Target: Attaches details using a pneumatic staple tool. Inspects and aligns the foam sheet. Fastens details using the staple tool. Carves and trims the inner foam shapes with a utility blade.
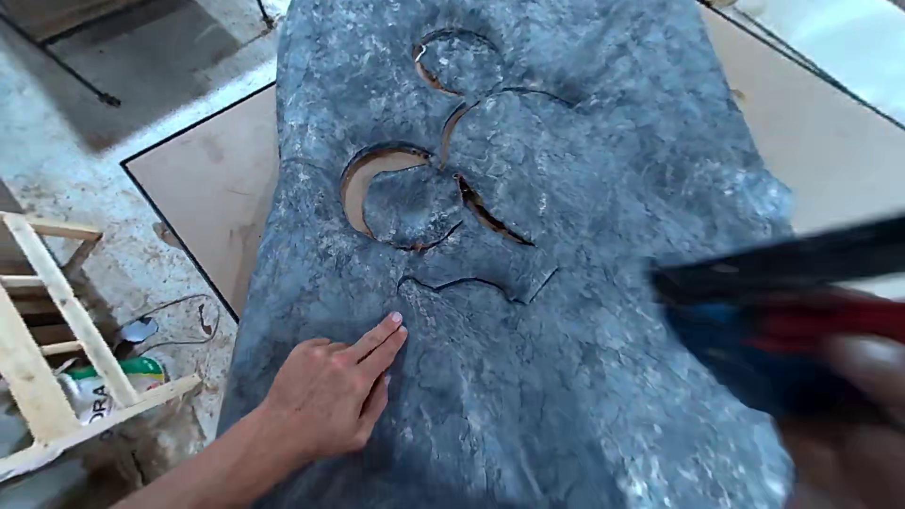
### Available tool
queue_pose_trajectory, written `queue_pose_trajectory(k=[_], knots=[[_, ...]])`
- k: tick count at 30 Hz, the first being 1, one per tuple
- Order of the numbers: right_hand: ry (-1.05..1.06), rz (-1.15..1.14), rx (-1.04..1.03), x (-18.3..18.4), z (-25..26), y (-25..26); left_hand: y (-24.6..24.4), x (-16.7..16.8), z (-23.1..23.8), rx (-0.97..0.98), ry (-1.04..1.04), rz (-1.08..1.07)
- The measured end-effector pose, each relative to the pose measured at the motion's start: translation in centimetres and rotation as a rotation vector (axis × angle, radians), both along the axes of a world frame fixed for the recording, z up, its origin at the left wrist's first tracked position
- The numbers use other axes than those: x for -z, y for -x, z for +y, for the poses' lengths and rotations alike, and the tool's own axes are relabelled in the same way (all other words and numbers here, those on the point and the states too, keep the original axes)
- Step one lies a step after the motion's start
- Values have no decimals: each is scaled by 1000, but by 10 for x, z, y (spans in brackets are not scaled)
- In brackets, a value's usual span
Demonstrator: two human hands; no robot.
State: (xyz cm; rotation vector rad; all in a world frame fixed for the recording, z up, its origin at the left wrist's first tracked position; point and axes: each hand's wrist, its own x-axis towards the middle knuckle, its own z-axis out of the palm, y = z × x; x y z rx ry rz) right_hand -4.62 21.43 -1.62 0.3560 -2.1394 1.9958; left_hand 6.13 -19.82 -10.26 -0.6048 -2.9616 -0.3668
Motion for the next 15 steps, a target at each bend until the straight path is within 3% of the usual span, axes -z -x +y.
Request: queue_pose_trajectory(k=[5,8,15], knots=[[-145,43,-427,27,-114,61,15,-19,19,6,129,-257],[-232,52,-583,45,-139,67,17,-25,29,-5,192,-327],[-361,189,-730,63,-170,73,18,-24,30,29,228,-319]])
